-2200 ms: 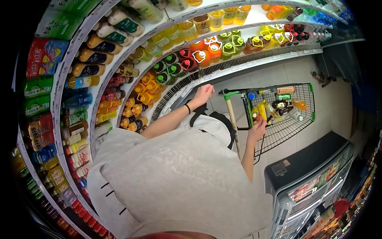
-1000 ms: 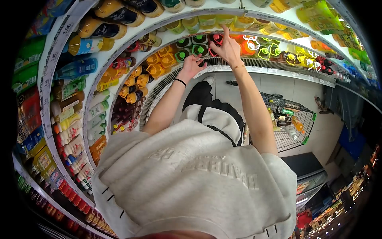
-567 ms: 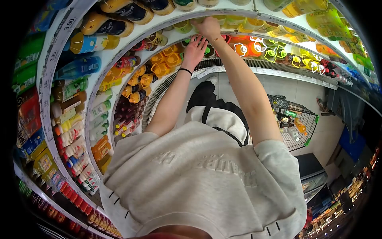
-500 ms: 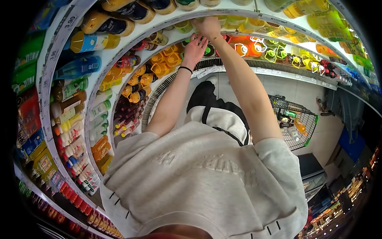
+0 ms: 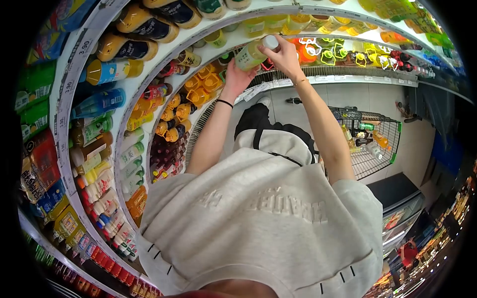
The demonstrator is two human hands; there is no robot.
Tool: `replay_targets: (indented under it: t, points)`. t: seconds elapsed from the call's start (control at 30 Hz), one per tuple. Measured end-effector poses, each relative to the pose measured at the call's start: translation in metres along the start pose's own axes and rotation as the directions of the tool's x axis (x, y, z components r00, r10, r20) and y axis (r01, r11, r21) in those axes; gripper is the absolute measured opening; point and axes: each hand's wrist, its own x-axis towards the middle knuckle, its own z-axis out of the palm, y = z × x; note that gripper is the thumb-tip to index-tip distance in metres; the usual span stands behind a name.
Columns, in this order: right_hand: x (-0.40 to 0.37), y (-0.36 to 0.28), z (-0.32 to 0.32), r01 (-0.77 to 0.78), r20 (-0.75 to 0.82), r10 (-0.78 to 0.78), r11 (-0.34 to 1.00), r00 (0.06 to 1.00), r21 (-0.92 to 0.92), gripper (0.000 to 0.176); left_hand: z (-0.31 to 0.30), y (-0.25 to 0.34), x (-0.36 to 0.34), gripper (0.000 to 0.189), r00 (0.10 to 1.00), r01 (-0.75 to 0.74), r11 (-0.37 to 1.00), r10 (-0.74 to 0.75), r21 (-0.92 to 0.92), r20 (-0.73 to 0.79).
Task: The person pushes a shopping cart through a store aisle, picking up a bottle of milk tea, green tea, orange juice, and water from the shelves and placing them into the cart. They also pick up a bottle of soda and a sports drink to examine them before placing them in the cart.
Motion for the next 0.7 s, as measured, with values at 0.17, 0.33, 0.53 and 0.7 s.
replay_targets:
  t: [0.17, 0.33, 0.53, 0.7]
  points:
    - [-0.024, 0.012, -0.050, -0.055, 0.046, 0.043, 0.949, 0.998, 0.310, 0.036, 0.045, -0.035, -0.055, 0.061, 0.992, 0.120, 0.988, -0.123, 0.093, 0.018]
    - [-0.050, 0.022, -0.081, -0.065, 0.083, 0.032, 0.901, 0.996, 0.430, 0.040, 0.080, -0.062, -0.093, 0.064, 0.992, 0.072, 0.960, -0.098, 0.271, 0.084]
    - [-0.075, 0.011, -0.104, -0.134, 0.209, -0.026, 0.689, 0.977, 0.712, 0.049, 0.120, -0.083, -0.128, 0.064, 0.974, -0.069, 0.863, -0.051, 0.500, 0.223]
    - [-0.089, 0.006, -0.112, -0.079, 0.189, -0.182, 0.484, 0.965, 0.871, 0.051, 0.141, -0.115, -0.144, 0.057, 0.968, -0.086, 0.839, -0.058, 0.537, 0.246]
